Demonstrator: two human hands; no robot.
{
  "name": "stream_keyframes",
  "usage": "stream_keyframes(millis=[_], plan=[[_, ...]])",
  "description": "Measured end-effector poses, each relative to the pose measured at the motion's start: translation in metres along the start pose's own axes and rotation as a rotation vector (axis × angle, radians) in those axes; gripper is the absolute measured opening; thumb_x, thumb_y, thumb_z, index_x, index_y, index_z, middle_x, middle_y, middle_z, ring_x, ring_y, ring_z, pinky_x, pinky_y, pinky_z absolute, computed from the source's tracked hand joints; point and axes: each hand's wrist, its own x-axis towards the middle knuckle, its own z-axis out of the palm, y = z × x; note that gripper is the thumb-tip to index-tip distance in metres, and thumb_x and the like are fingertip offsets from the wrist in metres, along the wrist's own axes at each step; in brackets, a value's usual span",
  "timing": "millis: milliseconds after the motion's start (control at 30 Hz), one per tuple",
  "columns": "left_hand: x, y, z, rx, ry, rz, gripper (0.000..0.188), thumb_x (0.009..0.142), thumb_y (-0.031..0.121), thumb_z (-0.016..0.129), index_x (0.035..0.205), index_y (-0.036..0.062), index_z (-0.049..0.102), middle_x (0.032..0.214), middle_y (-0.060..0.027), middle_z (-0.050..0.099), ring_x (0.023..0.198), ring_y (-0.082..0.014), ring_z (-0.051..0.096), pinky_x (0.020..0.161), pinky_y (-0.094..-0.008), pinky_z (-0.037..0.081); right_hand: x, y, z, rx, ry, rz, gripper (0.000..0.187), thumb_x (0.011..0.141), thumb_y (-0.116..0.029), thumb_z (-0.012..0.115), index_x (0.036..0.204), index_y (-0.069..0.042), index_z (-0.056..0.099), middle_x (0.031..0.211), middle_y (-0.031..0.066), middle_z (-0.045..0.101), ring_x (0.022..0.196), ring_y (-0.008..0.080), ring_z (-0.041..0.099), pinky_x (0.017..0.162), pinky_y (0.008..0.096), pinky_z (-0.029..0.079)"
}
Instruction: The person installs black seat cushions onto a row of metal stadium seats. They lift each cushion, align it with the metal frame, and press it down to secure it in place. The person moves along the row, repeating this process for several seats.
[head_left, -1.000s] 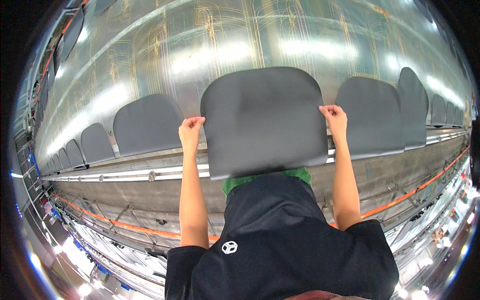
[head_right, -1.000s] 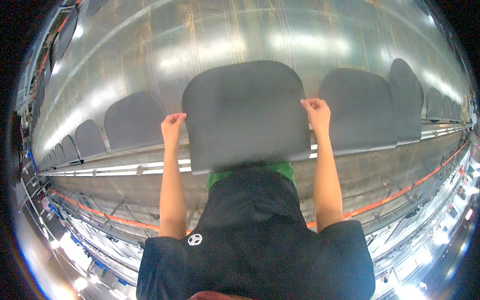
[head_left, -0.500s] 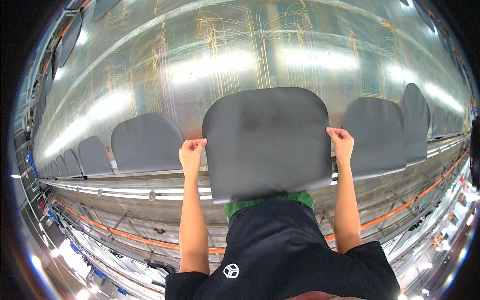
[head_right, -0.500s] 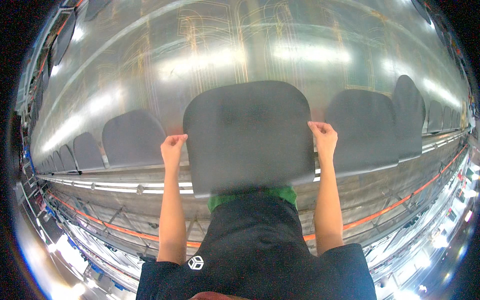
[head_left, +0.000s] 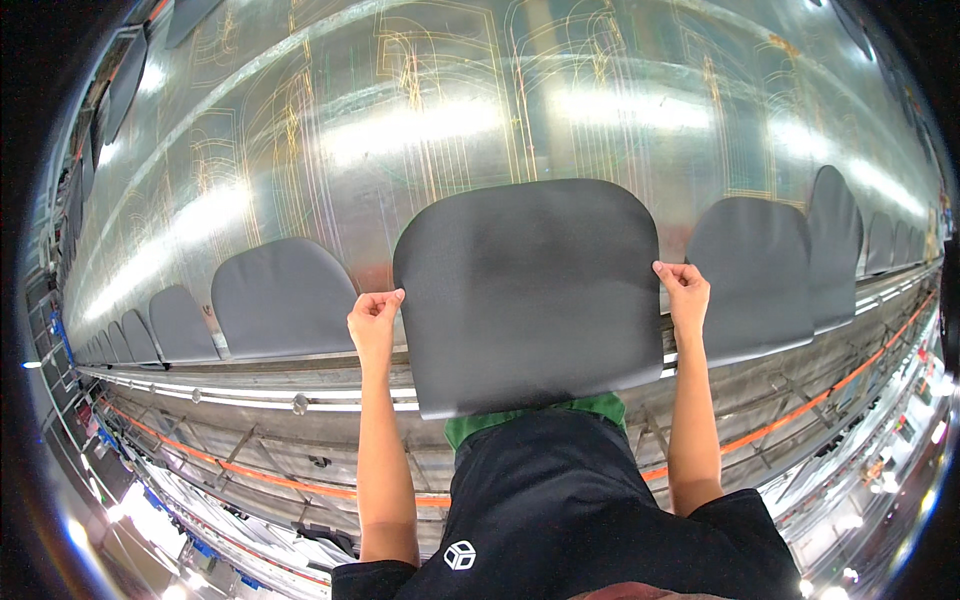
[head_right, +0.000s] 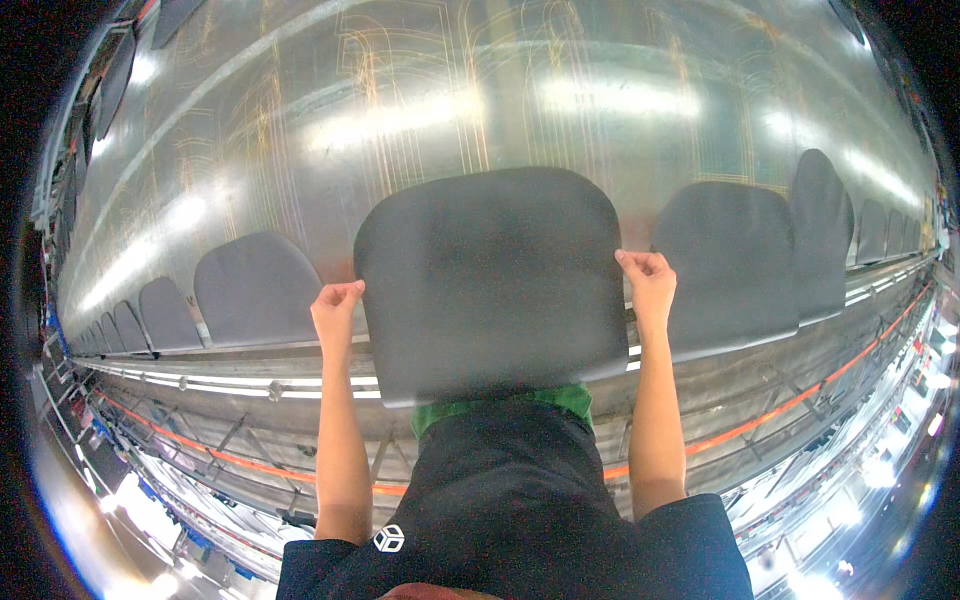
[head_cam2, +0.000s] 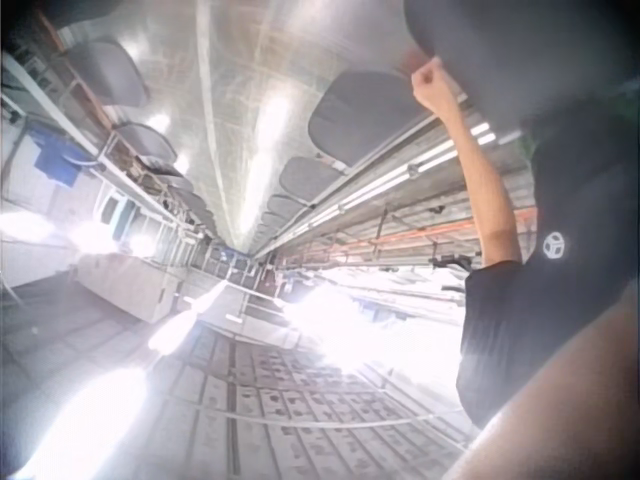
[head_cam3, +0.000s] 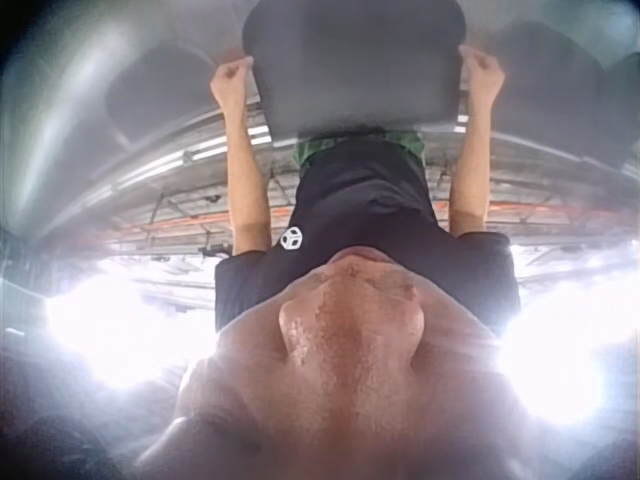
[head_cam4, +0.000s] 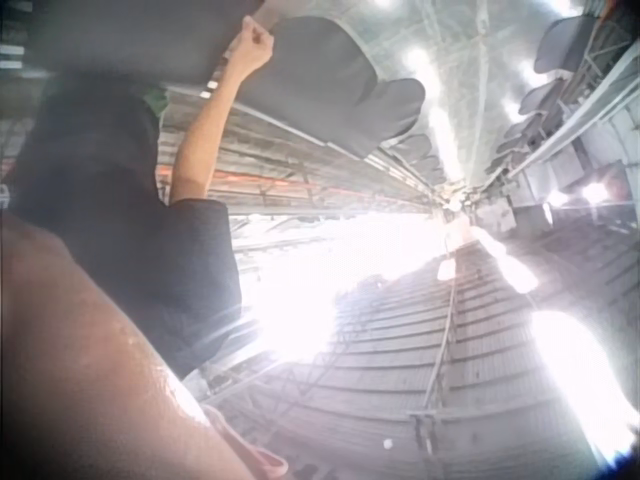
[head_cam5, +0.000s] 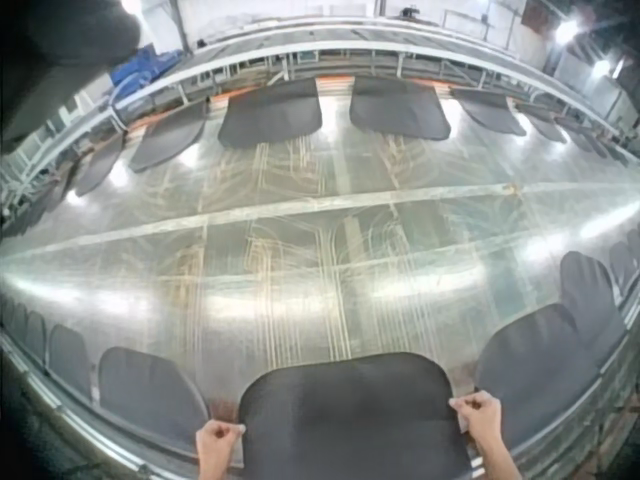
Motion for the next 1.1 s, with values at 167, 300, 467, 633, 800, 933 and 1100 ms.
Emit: stream_keyframes(millis=[167,300,467,633,800,933,1100], plan=[[0.000,0.001,-0.001,0.027,-0.005,-0.017,0.025,0.081,0.020,0.084,0.080,-0.0017,0.072,0.065,0.0036,0.058,0.060,-0.0051,0.045,0.057,-0.0224,0.040,-0.003,-0.009,-0.001,-0.002,-0.006,0.036,0.032,0.079,-0.029,0.085,0.087,0.001,0.075,0.072,0.0004,0.064,0.067,0.0086,0.053,0.064,0.0254,0.043],[-0.001,0.005,0.000,-0.008,-0.008,-0.029,0.025,0.081,0.020,0.084,0.081,-0.0019,0.072,0.066,0.0033,0.059,0.061,-0.0054,0.047,0.059,-0.0229,0.041,-0.003,-0.009,-0.001,0.008,-0.005,0.031,0.032,0.079,-0.028,0.085,0.087,0.001,0.075,0.071,-0.0004,0.063,0.067,0.0083,0.053,0.064,0.0249,0.043],[0.000,0.002,-0.001,-0.013,-0.017,-0.036,0.025,0.081,0.020,0.084,0.081,-0.0016,0.072,0.067,0.0029,0.059,0.062,-0.0053,0.048,0.060,-0.0232,0.041,-0.002,-0.008,-0.001,-0.005,-0.012,0.017,0.032,0.079,-0.028,0.085,0.087,0.001,0.075,0.073,0.0006,0.064,0.067,0.0088,0.053,0.065,0.0253,0.043],[-0.002,0.008,-0.002,-0.019,-0.013,-0.049,0.024,0.081,0.019,0.083,0.082,-0.0017,0.072,0.068,0.0020,0.060,0.063,-0.0057,0.049,0.060,-0.0235,0.041,-0.002,-0.009,-0.001,-0.031,-0.012,0.011,0.032,0.079,-0.028,0.085,0.086,0.001,0.076,0.077,0.0040,0.067,0.070,0.0115,0.057,0.067,0.0283,0.046],[-0.002,0.017,0.001,0.002,-0.023,-0.010,0.022,0.082,0.018,0.083,0.083,-0.0015,0.072,0.074,-0.0017,0.067,0.068,-0.0076,0.054,0.066,-0.0239,0.043,0.004,0.002,-0.002,-0.088,-0.007,-0.022,0.035,0.081,-0.035,0.081,0.086,-0.001,0.076,0.080,0.0095,0.067,0.074,0.0187,0.063,0.071,0.0320,0.048],[-0.001,0.018,0.003,-0.002,-0.032,-0.071,0.021,0.083,0.017,0.082,0.085,-0.0013,0.072,0.075,-0.0007,0.066,0.069,-0.0078,0.054,0.067,-0.0241,0.043,0.004,-0.004,0.000,-0.185,0.014,-0.010,0.037,0.080,-0.041,0.079,0.081,-0.004,0.075,0.081,0.0094,0.064,0.078,0.0268,0.064,0.073,0.0372,0.049],[0.006,0.013,0.002,-0.014,-0.041,-0.062,0.021,0.084,0.017,0.082,0.086,-0.0014,0.072,0.076,-0.0004,0.067,0.070,-0.0084,0.055,0.070,-0.0240,0.043,0.006,0.003,0.007,-0.150,0.074,-0.060,0.031,0.078,-0.032,0.083,0.079,-0.003,0.075,0.072,0.0039,0.058,0.065,0.0167,0.056,0.063,0.0324,0.044]])
